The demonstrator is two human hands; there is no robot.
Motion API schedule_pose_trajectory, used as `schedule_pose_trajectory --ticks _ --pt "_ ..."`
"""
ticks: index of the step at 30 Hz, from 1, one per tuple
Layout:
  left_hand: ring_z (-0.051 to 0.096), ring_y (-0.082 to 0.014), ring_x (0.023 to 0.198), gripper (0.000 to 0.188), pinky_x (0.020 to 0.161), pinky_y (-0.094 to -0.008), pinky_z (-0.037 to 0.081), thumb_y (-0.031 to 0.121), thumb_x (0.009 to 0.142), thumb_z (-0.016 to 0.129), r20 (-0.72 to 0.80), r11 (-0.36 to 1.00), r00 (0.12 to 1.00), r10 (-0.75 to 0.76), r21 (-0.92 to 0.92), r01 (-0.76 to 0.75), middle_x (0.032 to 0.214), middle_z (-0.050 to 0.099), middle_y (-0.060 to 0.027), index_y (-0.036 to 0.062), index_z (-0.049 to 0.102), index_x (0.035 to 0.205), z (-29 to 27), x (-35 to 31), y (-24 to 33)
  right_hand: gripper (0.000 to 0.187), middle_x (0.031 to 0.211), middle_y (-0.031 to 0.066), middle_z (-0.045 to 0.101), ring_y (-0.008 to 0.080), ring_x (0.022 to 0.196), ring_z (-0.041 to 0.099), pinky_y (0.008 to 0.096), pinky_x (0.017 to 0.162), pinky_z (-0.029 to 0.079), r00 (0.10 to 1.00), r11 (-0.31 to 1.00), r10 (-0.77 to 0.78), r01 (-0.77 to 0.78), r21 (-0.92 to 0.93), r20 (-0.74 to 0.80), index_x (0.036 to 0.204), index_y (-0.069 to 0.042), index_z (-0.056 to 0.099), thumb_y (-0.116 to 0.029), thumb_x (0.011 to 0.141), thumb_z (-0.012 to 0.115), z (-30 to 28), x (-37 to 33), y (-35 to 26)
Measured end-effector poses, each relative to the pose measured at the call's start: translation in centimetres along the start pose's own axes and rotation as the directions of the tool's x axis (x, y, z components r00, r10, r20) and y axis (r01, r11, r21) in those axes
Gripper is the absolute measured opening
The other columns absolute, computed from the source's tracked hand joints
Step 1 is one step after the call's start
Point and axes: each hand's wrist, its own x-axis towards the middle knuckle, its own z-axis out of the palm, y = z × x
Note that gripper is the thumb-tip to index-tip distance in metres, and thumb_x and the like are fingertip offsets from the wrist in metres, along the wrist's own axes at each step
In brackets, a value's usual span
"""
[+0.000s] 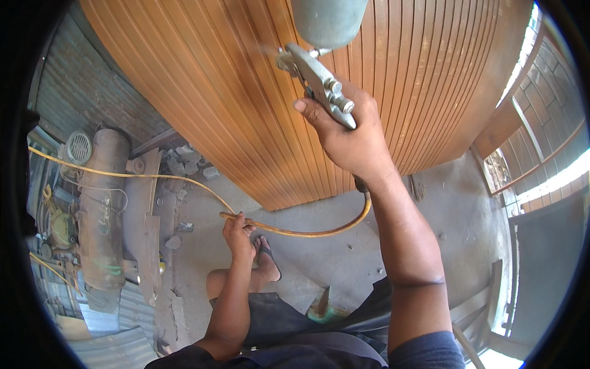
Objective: The person uses a spray gun connected to an air hose to apply a clear coat over a large curved wooden panel. They move the spray gun in steady horizontal passes across the surface, occasionally pausing to adjust the tool.
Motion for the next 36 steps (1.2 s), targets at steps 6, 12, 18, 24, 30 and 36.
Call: schedule_pose_trajectory --ticks 6,12,18,24,30,36 --pt "0.064 -0.0158 0.064 0.012 0.059 -0.0281 0.053 0.008 0.103 0.07 0.04 1.0 0.999 -0.006 0.0 0.006 0.082 0.069 -0.0085 0.0042 0.06 0.099 0.1 -0.7 -0.2 0.028 0.077 0.0057 0.066 0.0119 0.072 0.06 0.0337 0.066 0.051 0.971 0.974 0.216 -0.207 -0.096 0.1 0.116 0.002 0.07 -0.019 0.101 0.081 -0.1 -3.9 2.0" --pt "0.064 -0.0136 0.067 0.013 0.058 -0.0274 0.05 0.009 0.103 0.071 0.069 0.999 0.997 0.047 0.011 -0.048 0.082 0.069 -0.0078 0.0043 0.061 0.095 0.1 -0.4 -1.0 0.024 0.067 0.0108 0.06 0.0135 0.064 0.059 0.0369 0.061 0.05 0.976 0.964 0.192 -0.168 -0.207 0.104 0.1 0.0 0.065 -0.018 0.101 0.08 0.8 -5.5 2.7" --pt "0.063 -0.0137 0.066 0.013 0.054 -0.0264 0.047 0.013 0.105 0.07 0.006 0.999 1.0 0.029 -0.016 -0.029 0.083 0.069 -0.0075 0.0052 0.06 0.1 -0.4 0.3 -0.6 0.02 0.069 0.0054 0.062 0.0107 0.063 0.058 0.0315 0.059 0.049 0.999 0.997 0.039 -0.038 -0.072 0.004 0.102 -0.001 0.066 -0.016 0.102 0.079 1.5 -2.7 -0.4" --pt "0.063 -0.0146 0.062 0.017 0.049 -0.0259 0.043 0.018 0.106 0.07 -0.019 1.0 1.0 -0.01 -0.009 0.01 0.084 0.068 -0.0069 0.0064 0.058 0.101 0.0 0.1 0.0 0.024 0.082 0.0025 0.069 0.0078 0.072 0.062 0.026 0.062 0.051 0.994 0.997 -0.051 0.057 0.053 -0.097 0.113 0.001 0.069 -0.016 0.101 0.081 0.8 -0.8 -4.6" --pt "0.062 -0.0148 0.062 0.018 0.053 -0.0264 0.047 0.017 0.105 0.07 -0.052 1.0 0.998 -0.019 -0.02 0.018 0.084 0.066 -0.0079 0.0057 0.057 0.102 0.0 0.3 0.2 0.031 0.088 0.0035 0.071 0.0097 0.078 0.064 0.0264 0.069 0.053 0.972 0.969 -0.21 0.221 0.108 -0.101 0.12 0.004 0.069 -0.016 0.1 0.082 0.7 -0.2 -5.2" --pt "0.062 -0.015 0.062 0.014 0.057 -0.0271 0.051 0.012 0.105 0.068 -0.046 0.999 0.998 -0.041 -0.033 0.04 0.083 0.067 -0.0091 0.0042 0.056 0.101 0.0 0.0 0.4 0.027 0.068 -0.0066 0.058 0.0012 0.055 0.047 0.0227 0.049 0.036 1.0 1.0 -0.016 0.016 0.024 -0.012 0.114 -0.001 0.07 -0.024 0.104 0.079 1.9 0.0 -2.9"
